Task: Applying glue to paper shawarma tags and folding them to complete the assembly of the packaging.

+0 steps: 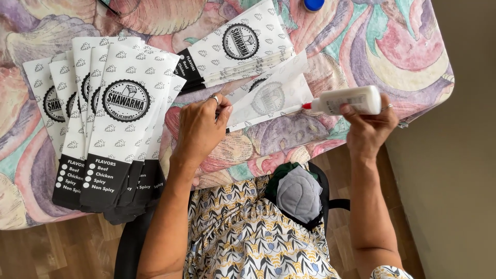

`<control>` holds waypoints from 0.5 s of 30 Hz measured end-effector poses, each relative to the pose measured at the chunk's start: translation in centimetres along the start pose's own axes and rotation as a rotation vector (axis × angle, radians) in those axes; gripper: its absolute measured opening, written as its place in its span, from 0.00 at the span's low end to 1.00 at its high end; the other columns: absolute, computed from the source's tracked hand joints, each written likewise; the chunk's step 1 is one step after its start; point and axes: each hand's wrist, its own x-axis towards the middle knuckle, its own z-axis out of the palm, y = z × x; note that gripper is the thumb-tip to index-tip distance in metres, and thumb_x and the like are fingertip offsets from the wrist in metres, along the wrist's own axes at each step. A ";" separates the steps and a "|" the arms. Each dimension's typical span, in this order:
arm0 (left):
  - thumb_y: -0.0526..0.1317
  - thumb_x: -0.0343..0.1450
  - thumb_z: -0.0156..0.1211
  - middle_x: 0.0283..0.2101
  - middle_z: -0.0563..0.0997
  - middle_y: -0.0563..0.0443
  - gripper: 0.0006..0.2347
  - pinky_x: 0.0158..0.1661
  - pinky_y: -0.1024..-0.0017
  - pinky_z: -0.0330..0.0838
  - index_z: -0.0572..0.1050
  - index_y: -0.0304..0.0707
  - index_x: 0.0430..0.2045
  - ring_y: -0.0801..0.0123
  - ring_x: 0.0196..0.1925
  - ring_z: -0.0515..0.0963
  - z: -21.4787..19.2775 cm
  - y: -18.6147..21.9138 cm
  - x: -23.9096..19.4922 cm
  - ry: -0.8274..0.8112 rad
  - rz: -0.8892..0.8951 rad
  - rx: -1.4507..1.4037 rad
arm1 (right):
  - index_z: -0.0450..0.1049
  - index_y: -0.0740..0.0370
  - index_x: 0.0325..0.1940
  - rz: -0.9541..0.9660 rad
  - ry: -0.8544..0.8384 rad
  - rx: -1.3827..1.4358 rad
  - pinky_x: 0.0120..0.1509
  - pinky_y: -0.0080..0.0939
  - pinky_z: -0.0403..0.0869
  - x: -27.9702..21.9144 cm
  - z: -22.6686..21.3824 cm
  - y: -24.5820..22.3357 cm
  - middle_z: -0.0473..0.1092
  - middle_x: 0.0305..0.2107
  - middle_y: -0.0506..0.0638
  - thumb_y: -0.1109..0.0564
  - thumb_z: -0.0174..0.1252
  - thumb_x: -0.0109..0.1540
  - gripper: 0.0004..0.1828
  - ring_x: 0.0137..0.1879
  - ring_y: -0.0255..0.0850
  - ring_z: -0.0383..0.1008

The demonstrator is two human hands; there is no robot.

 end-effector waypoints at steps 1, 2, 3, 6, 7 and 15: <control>0.38 0.75 0.59 0.24 0.83 0.49 0.04 0.36 0.55 0.74 0.77 0.43 0.31 0.51 0.28 0.84 0.1 0.0 0.1 -0.010 -0.016 0.004 | 0.76 0.68 0.47 0.022 -0.001 0.024 0.61 0.53 0.80 -0.4 0.9 -0.2 0.77 0.38 0.65 0.70 0.76 0.52 0.22 0.49 0.53 0.81; 0.38 0.75 0.58 0.24 0.84 0.50 0.03 0.36 0.56 0.75 0.77 0.44 0.31 0.52 0.29 0.85 0.2 -0.1 0.1 -0.021 -0.031 0.007 | 0.76 0.67 0.46 0.043 -0.002 0.048 0.60 0.53 0.80 -0.8 1.9 -0.5 0.77 0.38 0.65 0.70 0.76 0.51 0.22 0.49 0.53 0.81; 0.38 0.75 0.58 0.24 0.84 0.50 0.03 0.36 0.56 0.75 0.77 0.44 0.31 0.52 0.29 0.85 0.3 -0.1 0.2 -0.020 -0.033 0.007 | 0.76 0.67 0.46 0.044 -0.005 0.048 0.60 0.53 0.80 -1.0 2.2 -0.6 0.77 0.38 0.65 0.70 0.76 0.51 0.22 0.49 0.53 0.81; 0.38 0.74 0.59 0.24 0.84 0.51 0.03 0.36 0.55 0.74 0.77 0.44 0.31 0.51 0.29 0.84 0.2 -0.1 0.4 -0.014 -0.041 0.013 | 0.76 0.68 0.45 0.060 -0.011 0.083 0.60 0.51 0.79 -1.1 2.5 -0.9 0.78 0.36 0.62 0.71 0.76 0.49 0.23 0.49 0.49 0.81; 0.38 0.74 0.59 0.24 0.84 0.51 0.03 0.36 0.54 0.74 0.77 0.44 0.31 0.50 0.29 0.84 0.1 0.1 0.5 -0.018 -0.040 0.002 | 0.76 0.68 0.45 0.041 0.001 0.049 0.60 0.51 0.80 -0.7 1.9 -1.1 0.78 0.36 0.63 0.70 0.77 0.50 0.23 0.48 0.50 0.81; 0.38 0.74 0.64 0.21 0.81 0.59 0.03 0.29 0.68 0.74 0.77 0.42 0.32 0.74 0.18 0.77 0.1 -0.2 1.3 -0.069 -0.057 -0.012 | 0.72 0.62 0.42 0.138 -0.023 -0.016 0.50 0.47 0.85 -0.3 2.1 -3.1 0.72 0.34 0.49 0.62 0.77 0.55 0.19 0.45 0.41 0.76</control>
